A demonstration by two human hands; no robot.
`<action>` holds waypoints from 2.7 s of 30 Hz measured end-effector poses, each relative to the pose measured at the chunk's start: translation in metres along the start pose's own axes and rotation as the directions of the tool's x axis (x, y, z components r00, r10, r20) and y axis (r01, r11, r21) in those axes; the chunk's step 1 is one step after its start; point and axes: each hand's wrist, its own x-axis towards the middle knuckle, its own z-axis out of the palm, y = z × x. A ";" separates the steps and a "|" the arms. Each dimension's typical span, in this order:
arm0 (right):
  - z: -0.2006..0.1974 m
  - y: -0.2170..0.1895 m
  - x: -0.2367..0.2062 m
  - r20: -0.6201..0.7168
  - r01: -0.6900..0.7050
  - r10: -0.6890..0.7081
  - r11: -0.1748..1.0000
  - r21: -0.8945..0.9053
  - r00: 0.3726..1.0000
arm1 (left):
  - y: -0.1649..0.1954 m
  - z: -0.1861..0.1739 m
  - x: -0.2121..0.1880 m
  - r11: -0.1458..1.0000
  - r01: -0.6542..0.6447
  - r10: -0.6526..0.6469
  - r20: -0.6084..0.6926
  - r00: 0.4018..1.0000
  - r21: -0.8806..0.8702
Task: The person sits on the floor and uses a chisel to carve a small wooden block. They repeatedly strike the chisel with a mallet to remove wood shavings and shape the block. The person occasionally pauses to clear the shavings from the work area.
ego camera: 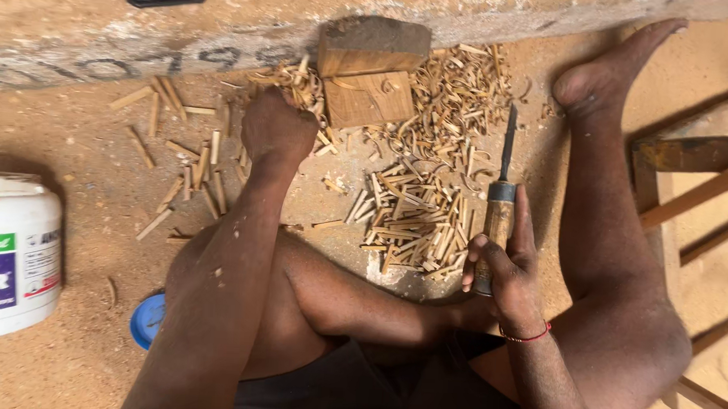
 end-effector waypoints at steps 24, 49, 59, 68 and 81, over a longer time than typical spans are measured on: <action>0.016 0.014 -0.013 -0.011 0.096 -0.101 0.971 -0.219 0.995 | -0.022 -0.037 -0.029 0.804 -0.266 0.390 0.134 0.911 -0.531; 0.011 0.021 -0.008 0.047 0.077 -0.069 0.978 -0.193 0.997 | -0.151 -0.101 -0.005 0.993 0.117 -0.116 -0.169 0.979 0.000; 0.014 0.028 -0.003 0.129 0.064 -0.040 0.981 -0.185 0.991 | -0.008 -0.021 -0.017 0.920 -0.085 0.084 -0.020 0.996 -0.381; 0.015 0.033 0.005 0.286 0.062 0.005 0.973 -0.224 0.958 | 0.040 0.060 0.013 0.966 -0.138 0.144 0.011 0.990 -0.220; 0.020 0.037 0.017 0.237 0.002 0.052 0.975 -0.222 0.970 | 0.003 0.014 0.036 0.988 -0.024 0.024 0.003 1.000 -0.155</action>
